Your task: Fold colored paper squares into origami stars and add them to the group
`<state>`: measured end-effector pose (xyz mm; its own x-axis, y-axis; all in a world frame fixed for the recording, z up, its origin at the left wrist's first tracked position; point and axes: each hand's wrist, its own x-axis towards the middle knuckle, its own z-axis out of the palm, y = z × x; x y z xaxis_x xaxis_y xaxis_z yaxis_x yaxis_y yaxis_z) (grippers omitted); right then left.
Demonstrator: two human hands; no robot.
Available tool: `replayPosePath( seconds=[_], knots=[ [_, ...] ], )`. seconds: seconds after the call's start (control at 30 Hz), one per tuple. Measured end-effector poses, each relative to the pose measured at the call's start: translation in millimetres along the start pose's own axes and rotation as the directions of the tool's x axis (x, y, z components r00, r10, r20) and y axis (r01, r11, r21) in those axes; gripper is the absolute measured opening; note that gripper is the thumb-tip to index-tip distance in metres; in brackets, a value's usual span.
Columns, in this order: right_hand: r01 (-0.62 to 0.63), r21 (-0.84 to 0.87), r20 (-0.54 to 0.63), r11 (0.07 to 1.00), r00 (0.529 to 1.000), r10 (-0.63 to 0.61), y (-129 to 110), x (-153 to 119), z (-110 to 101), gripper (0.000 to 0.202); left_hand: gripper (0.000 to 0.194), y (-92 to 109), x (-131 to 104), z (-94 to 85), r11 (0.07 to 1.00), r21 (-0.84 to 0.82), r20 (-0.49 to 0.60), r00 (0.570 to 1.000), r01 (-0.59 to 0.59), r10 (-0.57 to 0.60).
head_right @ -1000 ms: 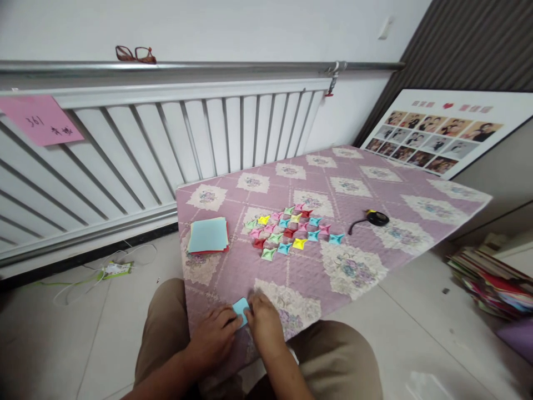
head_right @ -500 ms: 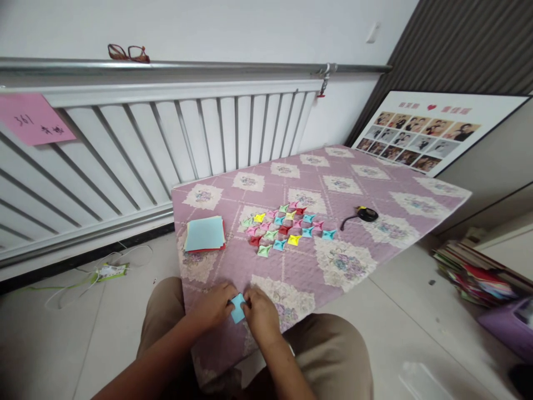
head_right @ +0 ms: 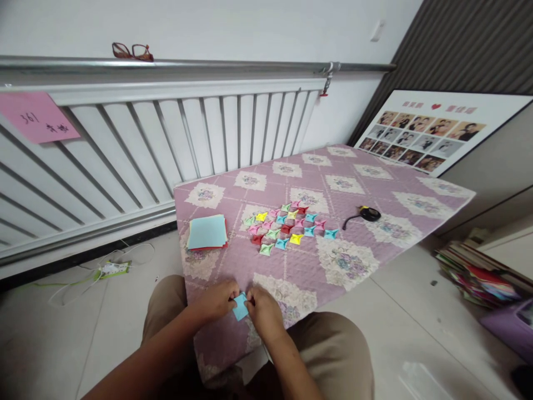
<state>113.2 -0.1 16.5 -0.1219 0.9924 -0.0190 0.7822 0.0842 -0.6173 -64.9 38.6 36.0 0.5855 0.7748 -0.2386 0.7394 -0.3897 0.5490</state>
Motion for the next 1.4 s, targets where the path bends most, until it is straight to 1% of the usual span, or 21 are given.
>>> replayPosePath(
  seconds=[0.13, 0.3, 0.5, 0.7, 0.93, 1.13, 1.4],
  knots=[
    [0.068, 0.002, 0.019, 0.998, 0.998, -0.068, 3.5, -0.6, -2.4, 0.011, 0.009, 1.7, 1.1, -7.5, 0.999, 0.012, 0.029, 0.999, -0.030, 0.029],
    [0.141, -0.021, -0.010, 0.990, 0.990, -0.141, 5.8, -3.3, -0.4, 0.013, 0.004, 0.4, 2.4, -9.5, 0.997, 0.034, 0.036, 0.997, -0.070, 0.069],
    [0.190, -0.093, -0.053, 0.977, 0.979, -0.195, 6.9, -9.0, 5.6, 0.013, 0.008, -0.5, -1.7, -3.8, 0.992, 0.083, 0.010, 0.996, -0.091, 0.090],
    [0.254, -0.171, -0.059, 0.952, 0.962, -0.267, 12.9, -11.3, 8.3, 0.013, 0.012, -3.3, -4.8, 2.2, 0.981, 0.151, -0.008, 0.993, -0.119, 0.122],
    [0.315, -0.293, -0.040, 0.903, 0.939, -0.341, 18.2, -15.4, 15.4, 0.024, 0.016, -8.6, -8.0, 12.4, 0.961, 0.237, -0.003, 0.989, -0.143, 0.148],
    [0.356, -0.355, 0.002, 0.864, 0.925, -0.380, 17.4, -19.8, 14.0, 0.019, 0.013, -11.8, -11.7, 18.3, 0.936, 0.304, 0.005, 0.982, -0.180, 0.187],
    [0.383, -0.370, 0.030, 0.847, 0.916, -0.401, 17.8, -23.3, 10.8, 0.016, 0.015, -16.2, -16.0, 22.2, 0.904, 0.371, 0.005, 0.973, -0.215, 0.229]
  ],
)
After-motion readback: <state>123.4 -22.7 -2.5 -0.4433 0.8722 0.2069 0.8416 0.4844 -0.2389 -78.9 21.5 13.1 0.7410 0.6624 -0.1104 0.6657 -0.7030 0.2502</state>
